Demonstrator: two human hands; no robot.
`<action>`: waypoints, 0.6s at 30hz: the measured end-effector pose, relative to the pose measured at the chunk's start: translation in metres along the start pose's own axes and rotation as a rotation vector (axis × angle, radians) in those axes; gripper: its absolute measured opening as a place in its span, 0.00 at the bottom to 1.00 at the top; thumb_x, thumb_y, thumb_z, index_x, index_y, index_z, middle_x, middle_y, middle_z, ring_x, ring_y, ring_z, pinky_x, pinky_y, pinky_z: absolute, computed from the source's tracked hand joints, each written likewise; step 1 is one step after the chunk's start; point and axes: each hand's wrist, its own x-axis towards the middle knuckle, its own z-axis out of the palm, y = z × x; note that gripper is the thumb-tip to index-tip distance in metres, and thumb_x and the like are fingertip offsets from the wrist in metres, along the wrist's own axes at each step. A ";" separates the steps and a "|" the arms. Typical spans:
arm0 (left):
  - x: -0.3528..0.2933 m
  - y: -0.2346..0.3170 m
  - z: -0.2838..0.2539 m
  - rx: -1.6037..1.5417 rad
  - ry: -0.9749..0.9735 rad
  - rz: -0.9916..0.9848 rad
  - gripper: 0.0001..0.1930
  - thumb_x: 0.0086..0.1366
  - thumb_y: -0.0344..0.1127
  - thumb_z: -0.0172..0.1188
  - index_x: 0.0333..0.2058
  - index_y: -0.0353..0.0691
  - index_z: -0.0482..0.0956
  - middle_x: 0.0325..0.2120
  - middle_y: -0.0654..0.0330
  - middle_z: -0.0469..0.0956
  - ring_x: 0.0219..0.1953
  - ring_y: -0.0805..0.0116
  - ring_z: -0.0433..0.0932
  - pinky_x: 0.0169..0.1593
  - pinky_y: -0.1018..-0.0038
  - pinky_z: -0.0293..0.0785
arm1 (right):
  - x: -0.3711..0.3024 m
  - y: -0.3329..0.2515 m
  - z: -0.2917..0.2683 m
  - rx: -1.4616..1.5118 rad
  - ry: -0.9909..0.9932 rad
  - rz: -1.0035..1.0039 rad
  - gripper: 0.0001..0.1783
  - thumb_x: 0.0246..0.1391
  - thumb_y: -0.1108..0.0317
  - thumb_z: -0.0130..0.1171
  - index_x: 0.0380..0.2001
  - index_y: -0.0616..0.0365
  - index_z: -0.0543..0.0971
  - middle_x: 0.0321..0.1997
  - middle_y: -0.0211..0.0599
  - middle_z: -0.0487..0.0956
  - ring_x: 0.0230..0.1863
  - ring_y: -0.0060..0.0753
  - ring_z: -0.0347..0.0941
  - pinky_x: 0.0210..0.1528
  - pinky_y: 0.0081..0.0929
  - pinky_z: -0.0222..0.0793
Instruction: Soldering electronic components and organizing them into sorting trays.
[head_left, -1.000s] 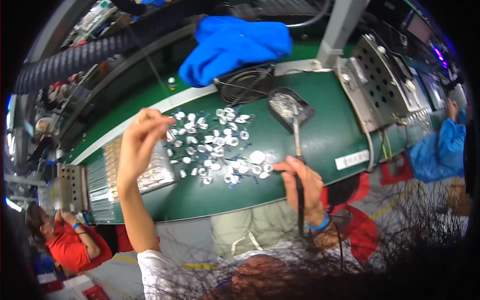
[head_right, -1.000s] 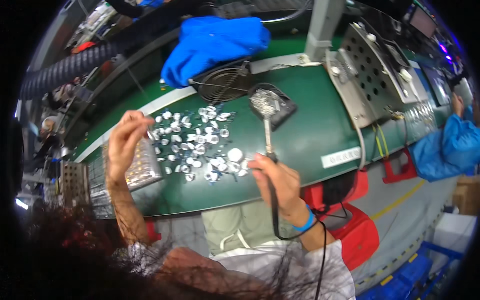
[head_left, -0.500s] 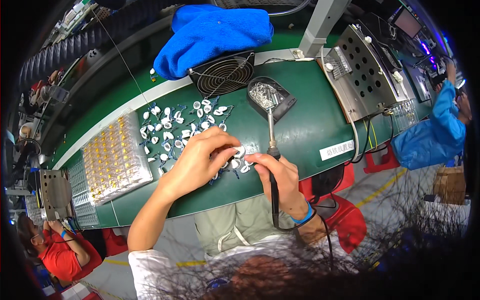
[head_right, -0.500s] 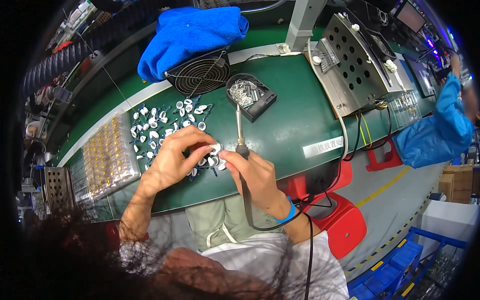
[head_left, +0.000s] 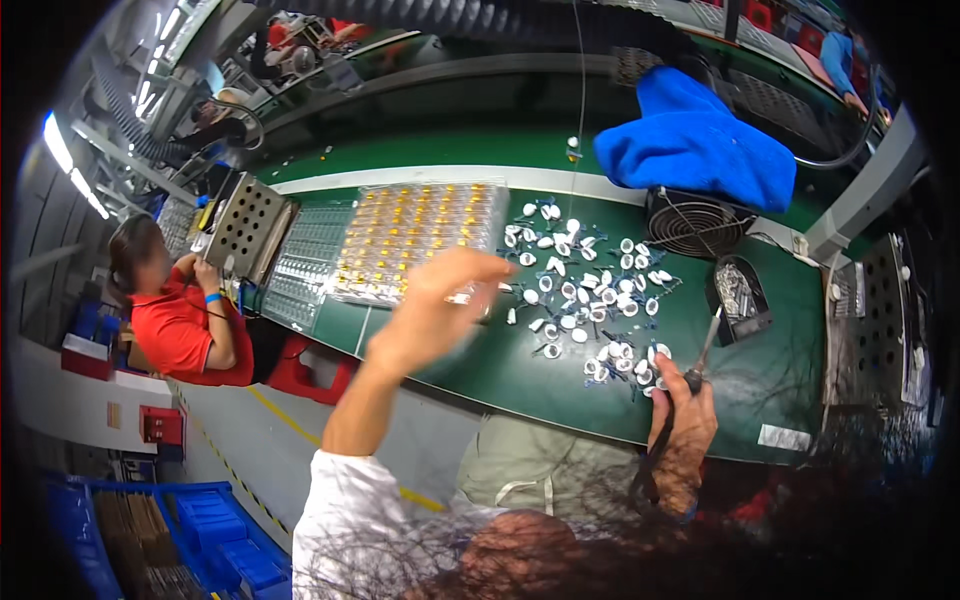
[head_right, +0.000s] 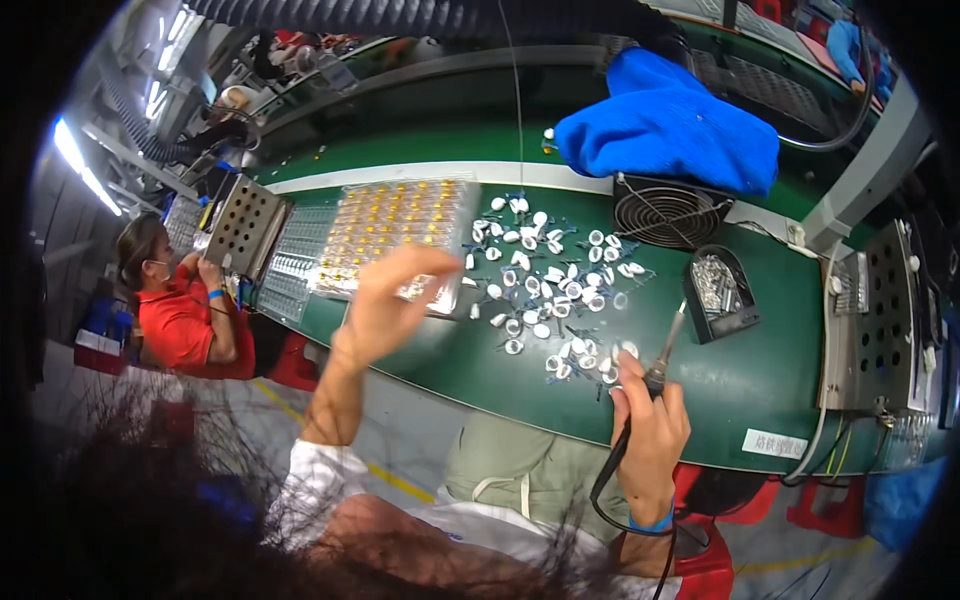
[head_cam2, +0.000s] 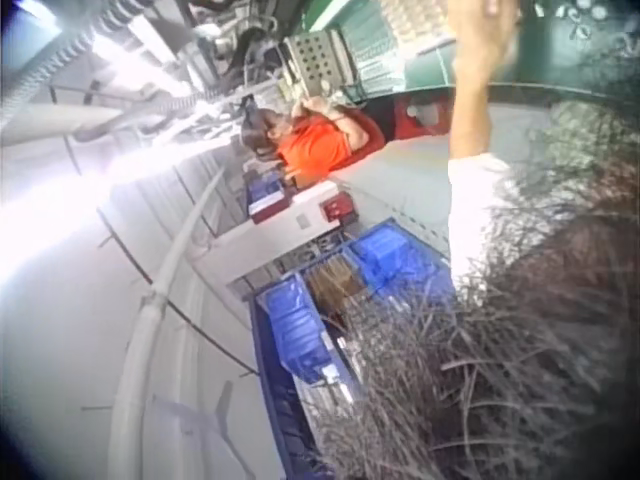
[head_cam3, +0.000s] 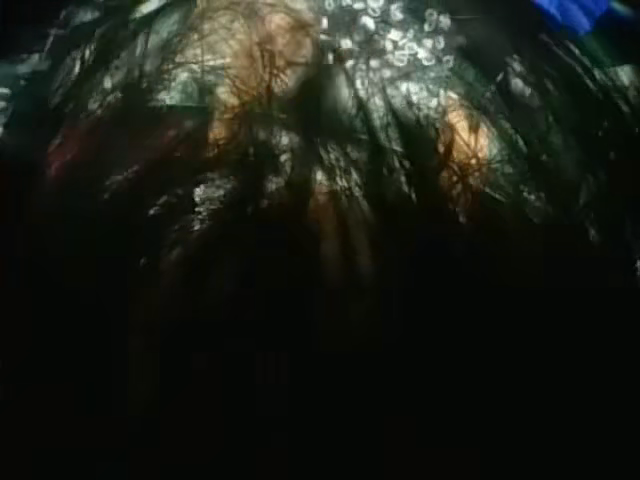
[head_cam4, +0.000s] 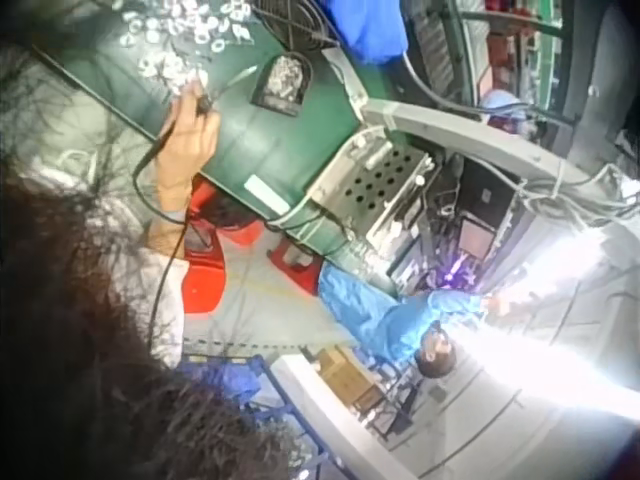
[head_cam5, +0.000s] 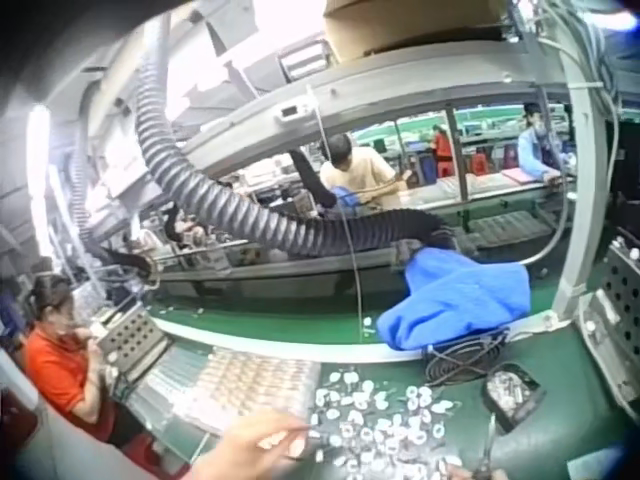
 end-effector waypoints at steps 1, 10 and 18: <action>-0.011 -0.015 -0.023 0.116 0.056 -0.060 0.12 0.60 0.19 0.68 0.43 0.35 0.85 0.37 0.53 0.86 0.41 0.58 0.85 0.44 0.68 0.80 | -0.001 0.000 0.000 -0.010 -0.005 0.025 0.20 0.52 0.81 0.68 0.50 0.61 0.78 0.53 0.42 0.85 0.40 0.49 0.78 0.42 0.39 0.76; -0.088 -0.076 -0.119 0.390 -0.030 -0.233 0.10 0.61 0.21 0.68 0.42 0.36 0.85 0.38 0.52 0.85 0.42 0.54 0.84 0.46 0.65 0.80 | -0.009 0.007 0.003 0.108 0.066 -0.036 0.30 0.54 0.83 0.68 0.59 0.58 0.71 0.56 0.48 0.84 0.47 0.53 0.81 0.47 0.39 0.76; -0.089 -0.082 -0.112 0.505 -0.040 -0.066 0.11 0.59 0.19 0.68 0.42 0.34 0.84 0.39 0.52 0.84 0.42 0.54 0.83 0.47 0.66 0.79 | -0.007 0.004 -0.003 0.048 0.051 -0.026 0.25 0.52 0.82 0.69 0.54 0.64 0.77 0.53 0.48 0.85 0.43 0.53 0.81 0.43 0.39 0.78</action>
